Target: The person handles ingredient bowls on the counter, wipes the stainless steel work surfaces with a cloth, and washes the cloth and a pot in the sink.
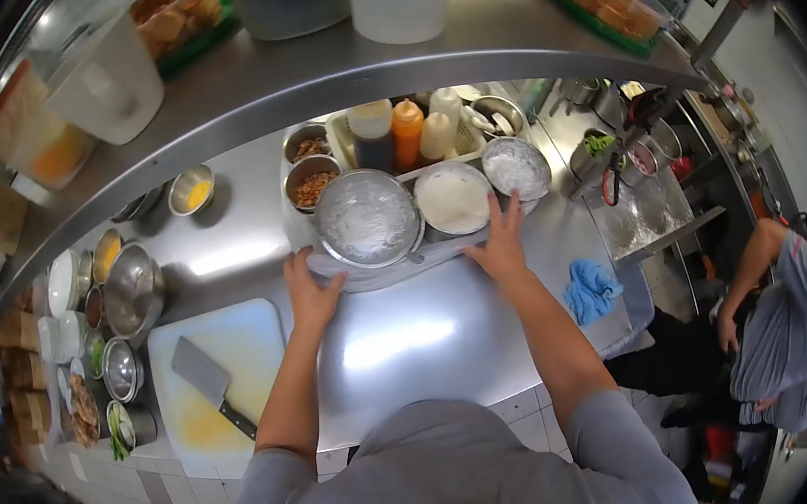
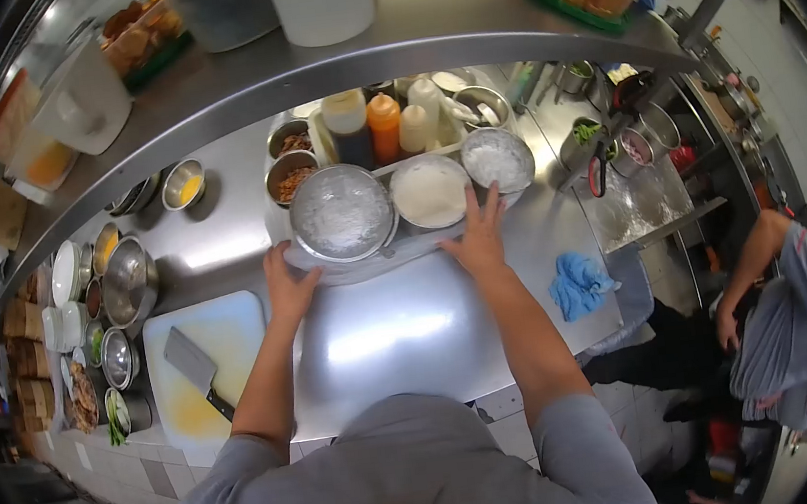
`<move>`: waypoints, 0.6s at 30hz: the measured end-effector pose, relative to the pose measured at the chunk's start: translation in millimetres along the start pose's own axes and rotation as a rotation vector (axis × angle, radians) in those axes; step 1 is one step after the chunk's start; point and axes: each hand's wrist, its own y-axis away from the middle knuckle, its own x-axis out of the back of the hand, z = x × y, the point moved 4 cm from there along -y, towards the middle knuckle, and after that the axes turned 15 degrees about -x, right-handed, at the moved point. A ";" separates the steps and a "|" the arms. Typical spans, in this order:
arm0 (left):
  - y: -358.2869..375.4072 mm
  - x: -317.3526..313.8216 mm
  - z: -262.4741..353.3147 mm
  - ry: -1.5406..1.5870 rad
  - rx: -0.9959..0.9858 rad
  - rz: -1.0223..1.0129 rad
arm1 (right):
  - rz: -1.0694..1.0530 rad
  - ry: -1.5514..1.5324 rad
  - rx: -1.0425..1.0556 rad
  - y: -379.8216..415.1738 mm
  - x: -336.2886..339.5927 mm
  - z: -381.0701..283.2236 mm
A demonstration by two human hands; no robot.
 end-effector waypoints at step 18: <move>-21.9 -79.0 62.9 0.022 -0.162 0.490 | 0.136 0.026 0.062 158.0 -26.2 97.5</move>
